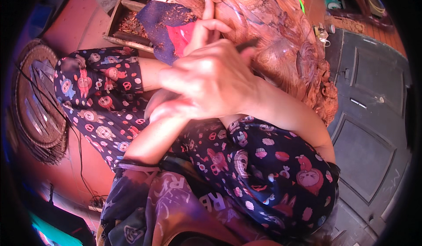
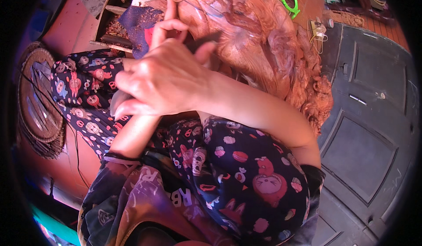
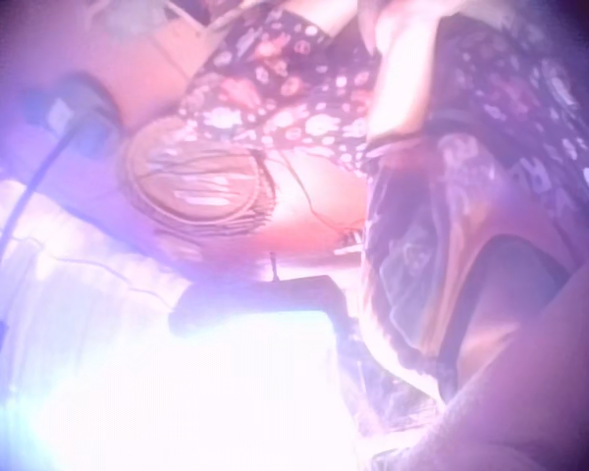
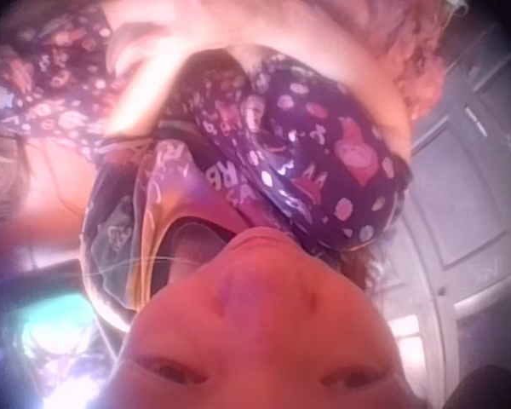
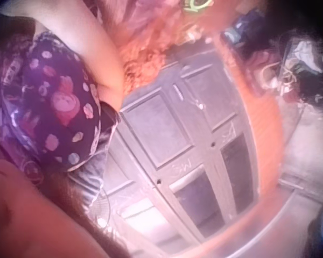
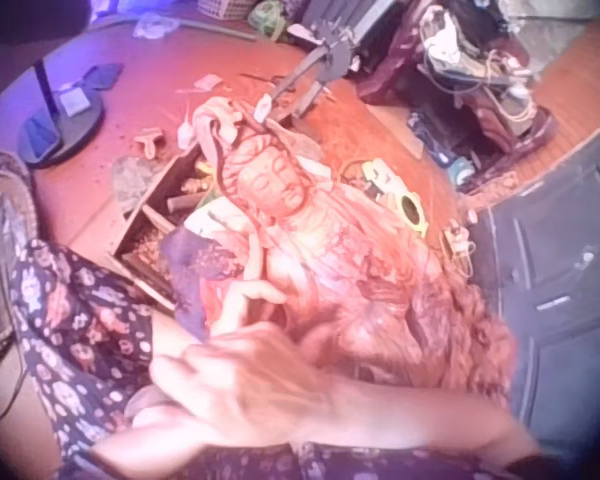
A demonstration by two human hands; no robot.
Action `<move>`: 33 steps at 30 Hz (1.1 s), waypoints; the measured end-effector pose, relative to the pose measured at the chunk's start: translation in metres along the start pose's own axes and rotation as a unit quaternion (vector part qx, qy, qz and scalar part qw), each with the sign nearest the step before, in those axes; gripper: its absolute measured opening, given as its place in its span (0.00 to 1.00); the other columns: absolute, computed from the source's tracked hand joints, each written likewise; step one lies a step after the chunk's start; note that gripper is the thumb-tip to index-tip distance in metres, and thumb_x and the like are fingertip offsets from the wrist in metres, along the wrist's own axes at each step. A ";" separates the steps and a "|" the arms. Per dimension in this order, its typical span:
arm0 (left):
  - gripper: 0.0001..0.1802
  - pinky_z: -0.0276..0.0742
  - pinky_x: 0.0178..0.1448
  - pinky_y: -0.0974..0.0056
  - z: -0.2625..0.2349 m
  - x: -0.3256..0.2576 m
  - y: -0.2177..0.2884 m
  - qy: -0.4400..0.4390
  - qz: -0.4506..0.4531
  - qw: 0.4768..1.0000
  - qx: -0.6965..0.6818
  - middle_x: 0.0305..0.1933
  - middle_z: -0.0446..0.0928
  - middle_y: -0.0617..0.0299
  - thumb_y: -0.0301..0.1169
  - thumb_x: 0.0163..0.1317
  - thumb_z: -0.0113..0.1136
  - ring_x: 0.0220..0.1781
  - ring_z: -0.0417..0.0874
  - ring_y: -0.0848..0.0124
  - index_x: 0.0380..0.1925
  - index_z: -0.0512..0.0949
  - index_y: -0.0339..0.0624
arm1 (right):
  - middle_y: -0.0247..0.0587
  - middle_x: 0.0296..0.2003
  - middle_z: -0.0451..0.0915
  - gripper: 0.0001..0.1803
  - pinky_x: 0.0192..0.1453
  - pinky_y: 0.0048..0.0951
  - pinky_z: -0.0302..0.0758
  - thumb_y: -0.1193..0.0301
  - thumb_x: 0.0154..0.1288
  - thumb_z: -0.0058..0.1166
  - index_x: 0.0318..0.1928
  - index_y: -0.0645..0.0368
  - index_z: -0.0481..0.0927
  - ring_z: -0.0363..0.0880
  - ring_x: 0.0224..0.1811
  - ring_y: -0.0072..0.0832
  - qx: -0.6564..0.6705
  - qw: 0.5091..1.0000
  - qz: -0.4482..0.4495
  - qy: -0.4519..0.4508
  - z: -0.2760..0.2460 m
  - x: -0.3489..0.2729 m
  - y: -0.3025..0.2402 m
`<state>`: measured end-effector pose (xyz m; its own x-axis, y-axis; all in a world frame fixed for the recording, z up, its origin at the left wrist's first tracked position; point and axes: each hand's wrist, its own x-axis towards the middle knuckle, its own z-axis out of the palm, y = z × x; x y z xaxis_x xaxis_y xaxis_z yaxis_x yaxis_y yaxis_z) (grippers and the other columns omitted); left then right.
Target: The person carves a wooden statue of a seated figure using various hand tools. They repeatedly select different chisels and gouges from a nearby basket, carve details into the statue's face and clothing, and wipe away wood shavings with their hands.
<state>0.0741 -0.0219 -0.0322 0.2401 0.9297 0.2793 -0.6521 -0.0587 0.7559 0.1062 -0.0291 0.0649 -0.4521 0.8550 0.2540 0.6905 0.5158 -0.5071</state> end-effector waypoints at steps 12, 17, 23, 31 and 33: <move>0.37 0.59 0.74 0.63 -0.005 0.001 0.005 0.004 -0.029 0.997 0.071 0.80 0.45 0.31 0.23 0.40 0.85 0.75 0.63 0.67 0.46 0.69 0.42 | 0.44 0.19 0.81 0.25 0.43 0.52 0.68 0.46 0.54 0.67 0.29 0.56 0.83 0.82 0.21 0.44 0.003 0.997 0.025 -0.069 0.003 0.006 0.002; 0.37 0.61 0.73 0.62 -0.002 -0.002 0.003 0.015 0.007 0.999 0.037 0.79 0.49 0.33 0.21 0.41 0.84 0.74 0.62 0.69 0.47 0.68 0.43 | 0.44 0.21 0.82 0.24 0.41 0.49 0.72 0.46 0.53 0.68 0.29 0.57 0.83 0.82 0.21 0.42 0.023 0.995 0.083 -0.044 -0.001 -0.009 -0.010; 0.39 0.63 0.70 0.65 -0.011 0.005 0.003 -0.006 0.013 0.996 0.088 0.75 0.48 0.35 0.21 0.42 0.83 0.71 0.63 0.69 0.51 0.66 0.43 | 0.46 0.21 0.81 0.26 0.41 0.48 0.74 0.46 0.53 0.67 0.28 0.59 0.83 0.83 0.22 0.42 0.022 0.996 0.035 -0.081 0.004 0.010 0.000; 0.65 0.71 0.53 0.74 -0.010 0.003 0.021 -0.086 0.033 0.959 0.268 0.53 0.70 0.65 0.26 0.42 0.82 0.46 0.71 0.79 0.79 0.50 0.43 | 0.43 0.15 0.77 0.27 0.32 0.48 0.74 0.44 0.54 0.67 0.27 0.58 0.82 0.80 0.18 0.44 0.006 0.999 0.046 -0.022 0.006 0.004 0.004; 0.64 0.70 0.56 0.74 -0.020 0.008 0.019 -0.069 0.038 0.946 0.314 0.56 0.70 0.65 0.26 0.41 0.82 0.48 0.71 0.79 0.78 0.54 0.41 | 0.45 0.15 0.78 0.27 0.34 0.51 0.74 0.44 0.53 0.67 0.27 0.59 0.82 0.81 0.18 0.45 0.009 1.000 0.014 -0.022 0.009 0.014 0.006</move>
<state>0.0492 -0.0087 -0.0271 0.3302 0.8604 0.3883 -0.1249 -0.3679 0.9214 0.0992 -0.0147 0.0580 -0.4566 0.8662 0.2032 0.6941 0.4896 -0.5277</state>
